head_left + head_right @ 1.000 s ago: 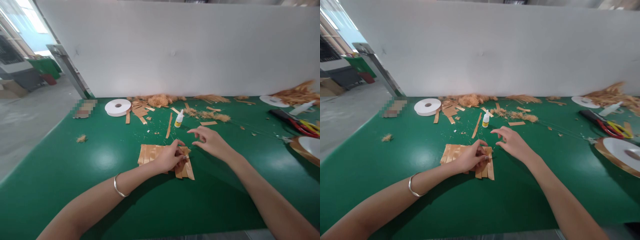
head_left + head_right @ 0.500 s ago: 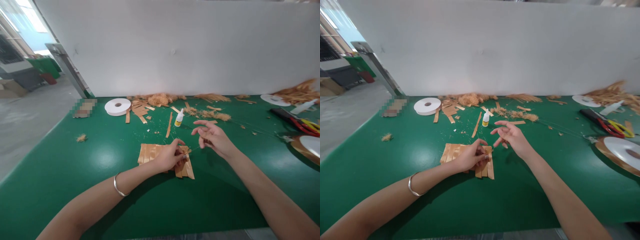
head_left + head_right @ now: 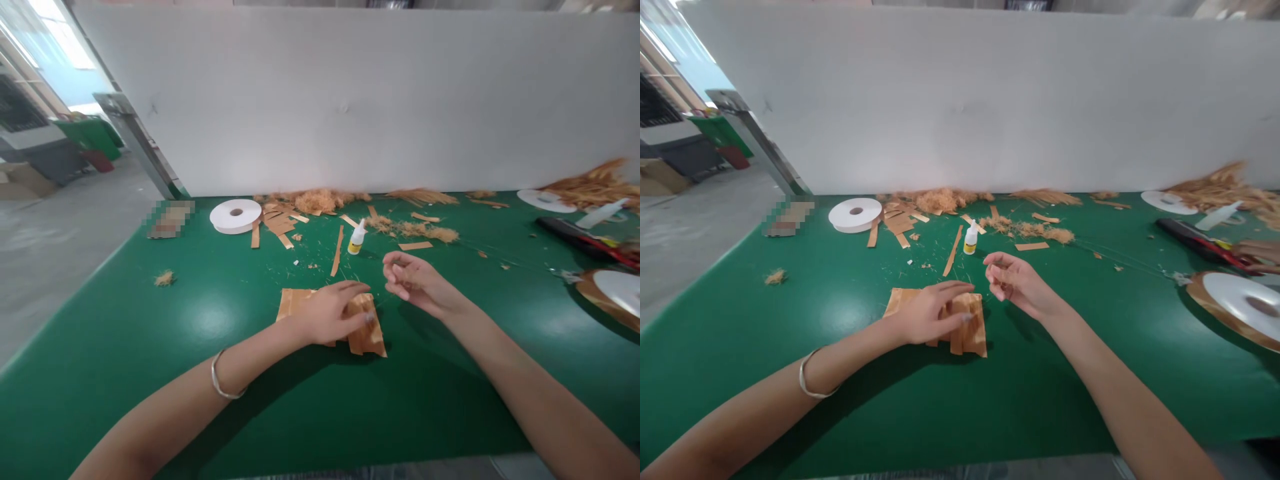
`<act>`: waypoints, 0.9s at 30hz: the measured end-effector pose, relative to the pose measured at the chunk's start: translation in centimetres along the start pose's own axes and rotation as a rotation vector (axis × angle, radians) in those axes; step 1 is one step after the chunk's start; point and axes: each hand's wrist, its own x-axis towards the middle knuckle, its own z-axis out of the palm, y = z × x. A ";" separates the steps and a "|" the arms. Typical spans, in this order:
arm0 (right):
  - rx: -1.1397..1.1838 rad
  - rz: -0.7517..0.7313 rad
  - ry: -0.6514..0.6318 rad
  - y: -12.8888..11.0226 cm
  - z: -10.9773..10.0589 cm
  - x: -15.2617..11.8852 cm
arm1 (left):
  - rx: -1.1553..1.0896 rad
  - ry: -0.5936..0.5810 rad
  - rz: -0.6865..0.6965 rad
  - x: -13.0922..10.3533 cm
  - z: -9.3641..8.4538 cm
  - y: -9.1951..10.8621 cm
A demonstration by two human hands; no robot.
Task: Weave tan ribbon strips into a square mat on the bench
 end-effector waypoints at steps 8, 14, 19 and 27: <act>0.244 0.052 -0.102 -0.1 2.1 -0.3 | 0.362 -0.216 0.191 -2.5 0.7 -1.4; 0.363 0.070 -0.632 0.0 1.9 -1.7 | 0.421 -0.250 0.197 -2.3 0.8 -1.6; -0.149 0.428 -1.051 -2.6 2.3 -2.5 | 0.446 -0.246 0.200 -2.5 1.1 -2.0; -1.151 0.251 -0.975 -7.7 6.7 -6.4 | 0.455 -0.258 0.186 -2.4 0.7 -1.6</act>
